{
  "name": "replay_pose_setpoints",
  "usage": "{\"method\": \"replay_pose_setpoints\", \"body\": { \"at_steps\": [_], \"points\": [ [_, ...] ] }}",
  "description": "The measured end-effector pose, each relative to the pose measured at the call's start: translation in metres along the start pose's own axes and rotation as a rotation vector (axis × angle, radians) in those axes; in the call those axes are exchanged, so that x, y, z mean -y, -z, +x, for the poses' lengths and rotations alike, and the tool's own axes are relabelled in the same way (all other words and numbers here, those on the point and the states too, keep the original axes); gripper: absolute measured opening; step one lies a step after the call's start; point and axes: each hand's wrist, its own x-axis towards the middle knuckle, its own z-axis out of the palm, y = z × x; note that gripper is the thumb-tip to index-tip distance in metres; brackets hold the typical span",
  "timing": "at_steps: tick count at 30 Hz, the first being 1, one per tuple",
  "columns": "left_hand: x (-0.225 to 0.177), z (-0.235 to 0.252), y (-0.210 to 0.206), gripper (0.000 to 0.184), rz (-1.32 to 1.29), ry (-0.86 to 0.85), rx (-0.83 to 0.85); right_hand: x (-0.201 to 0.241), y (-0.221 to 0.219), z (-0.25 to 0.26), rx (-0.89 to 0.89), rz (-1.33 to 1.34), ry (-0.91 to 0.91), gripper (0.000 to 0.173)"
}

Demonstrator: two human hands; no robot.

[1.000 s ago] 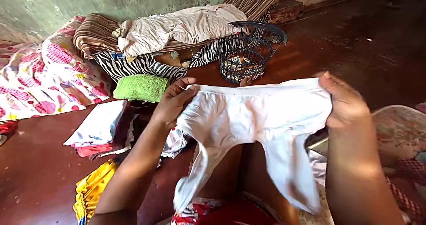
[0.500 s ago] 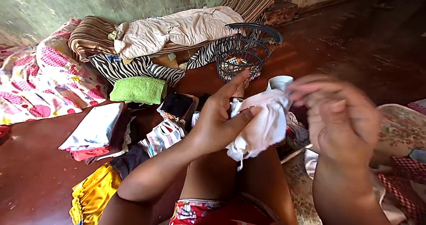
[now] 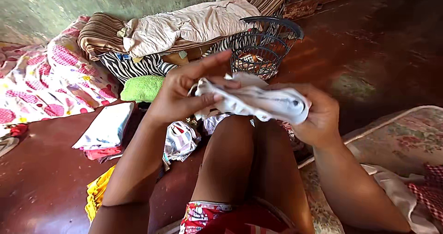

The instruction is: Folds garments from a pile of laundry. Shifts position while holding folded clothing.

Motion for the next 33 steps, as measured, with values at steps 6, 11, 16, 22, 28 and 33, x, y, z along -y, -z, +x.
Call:
{"method": "replay_pose_setpoints", "body": {
  "at_steps": [6,11,16,22,28,33],
  "points": [
    [0.020,-0.120,-0.053,0.033,-0.235,0.242,0.112,-0.029,-0.022,-0.104,0.273,-0.008,-0.031,0.017],
    [0.016,-0.180,-0.094,0.038,-0.546,0.388,0.058,-0.016,-0.033,-0.157,0.372,0.094,-0.107,0.013],
    [0.021,-0.166,-0.087,0.035,-0.274,0.447,-0.265,-0.012,-0.052,-0.132,0.244,0.076,-0.420,0.027],
    [0.062,-0.143,-0.103,0.055,0.559,0.770,-0.435,-0.036,-0.089,-0.120,0.123,-0.042,-0.929,0.043],
    [0.079,-0.105,-0.117,0.071,0.574,0.694,0.124,-0.045,-0.075,-0.124,0.088,0.152,-0.924,0.048],
    [0.109,-0.112,-0.121,0.055,0.504,0.586,0.134,-0.072,-0.035,-0.128,-0.049,0.039,-1.028,0.036]
  ]
}}
